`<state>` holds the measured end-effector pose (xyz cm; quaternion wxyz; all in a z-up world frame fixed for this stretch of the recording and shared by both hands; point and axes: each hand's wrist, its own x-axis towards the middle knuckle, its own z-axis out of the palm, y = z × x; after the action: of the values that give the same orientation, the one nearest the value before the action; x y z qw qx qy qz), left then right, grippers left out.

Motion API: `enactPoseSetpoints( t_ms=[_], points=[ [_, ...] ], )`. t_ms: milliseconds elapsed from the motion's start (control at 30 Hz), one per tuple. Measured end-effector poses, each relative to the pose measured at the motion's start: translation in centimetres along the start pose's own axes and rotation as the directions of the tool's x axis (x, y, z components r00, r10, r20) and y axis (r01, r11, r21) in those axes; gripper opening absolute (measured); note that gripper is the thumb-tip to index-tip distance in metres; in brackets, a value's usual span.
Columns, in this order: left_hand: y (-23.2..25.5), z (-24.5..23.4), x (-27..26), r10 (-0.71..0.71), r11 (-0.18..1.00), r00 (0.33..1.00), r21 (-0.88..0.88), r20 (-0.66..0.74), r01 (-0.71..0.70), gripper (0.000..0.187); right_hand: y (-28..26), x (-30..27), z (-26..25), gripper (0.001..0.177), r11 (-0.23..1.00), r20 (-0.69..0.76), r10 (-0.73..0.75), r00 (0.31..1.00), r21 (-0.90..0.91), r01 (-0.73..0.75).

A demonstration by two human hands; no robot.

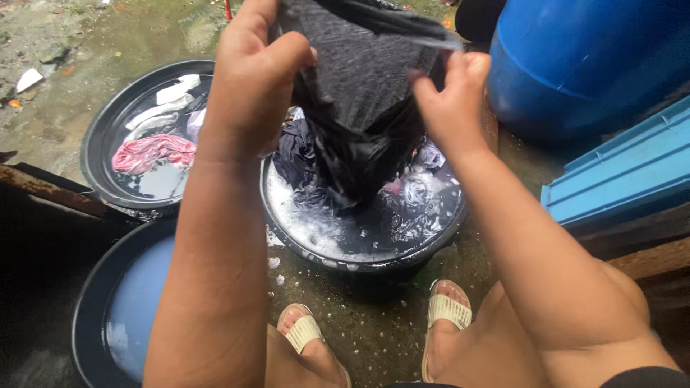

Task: The person washes clothes by hand, scrubbing and wringing garments in a basin of soapy water and placing them into an adjacent tub of water.

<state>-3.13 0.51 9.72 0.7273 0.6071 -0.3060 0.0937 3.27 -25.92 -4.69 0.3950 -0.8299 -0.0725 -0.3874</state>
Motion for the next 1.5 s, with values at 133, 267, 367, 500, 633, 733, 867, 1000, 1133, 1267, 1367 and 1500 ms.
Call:
enactPoseSetpoints(
  t_ms=[133,267,367,500,633,733,867,1000,1133,1267,1367,1500],
  points=[
    [-5.4,-2.7,-1.6,-0.028,0.995,0.996,0.097,-0.089,0.036,0.028,3.1,-5.4,2.0,0.053,0.914,0.131,0.0,0.991,-0.402,0.053],
    [-17.1,-9.2,-5.2,-0.081,0.501,0.882,0.746,-0.465,0.439,0.056,11.5,-10.8,1.4,0.045,0.82,0.5,0.511,0.699,-0.528,-0.221],
    [-26.8,-10.2,-11.0,-0.391,0.071,0.749,0.794,-0.535,0.604,0.091,17.2,-13.4,2.1,0.041,0.741,0.455,0.635,0.624,-0.586,-0.327],
    [-34.7,-4.5,-17.2,-0.775,-0.138,0.365,0.702,-0.516,0.699,0.099,17.9,-17.9,6.6,0.052,0.808,0.617,0.566,0.546,-0.546,-0.221],
    [-37.3,-0.1,-19.9,-0.809,-0.056,0.392,0.721,-0.437,0.69,0.088,14.0,-21.0,10.3,0.068,0.782,0.743,0.618,0.256,-0.614,-0.105],
    [-38.2,0.7,-19.9,-0.87,-0.184,0.2,0.673,-0.45,0.716,0.1,13.4,-22.4,11.4,0.062,0.763,0.741,0.64,0.201,-0.644,-0.054],
    [-42.3,0.1,-21.7,-0.862,-0.171,0.242,0.704,-0.446,0.689,0.085,17.3,-25.8,13.4,0.048,0.744,0.734,0.661,0.156,-0.668,-0.014],
    [-48.8,-0.8,-26.1,-0.895,-0.155,0.23,0.749,-0.383,0.645,0.063,24.0,-32.0,16.0,0.04,0.641,0.605,0.767,0.213,-0.711,-0.289],
    [-52.3,-1.8,-27.9,-0.928,-0.114,0.257,0.862,-0.269,0.493,0.049,26.5,-35.3,16.9,0.044,0.774,0.773,0.584,0.248,-0.622,0.117],
    [-50.2,-1.8,-27.4,-0.95,-0.073,0.273,0.962,-0.148,0.265,0.06,25.2,-34.2,15.8,0.06,0.758,0.753,0.65,0.108,-0.652,-0.018],
    [-47.3,-4.0,-25.4,-0.919,0.023,0.364,0.904,-0.149,0.427,0.056,22.2,-30.2,13.9,0.039,0.872,0.858,0.483,0.175,-0.49,-0.005],
    [-43.1,-7.4,-21.9,-0.901,-0.083,0.342,0.88,-0.267,0.468,0.069,16.9,-24.1,10.8,0.038,0.68,0.64,0.73,0.24,-0.716,-0.158]
  ],
)
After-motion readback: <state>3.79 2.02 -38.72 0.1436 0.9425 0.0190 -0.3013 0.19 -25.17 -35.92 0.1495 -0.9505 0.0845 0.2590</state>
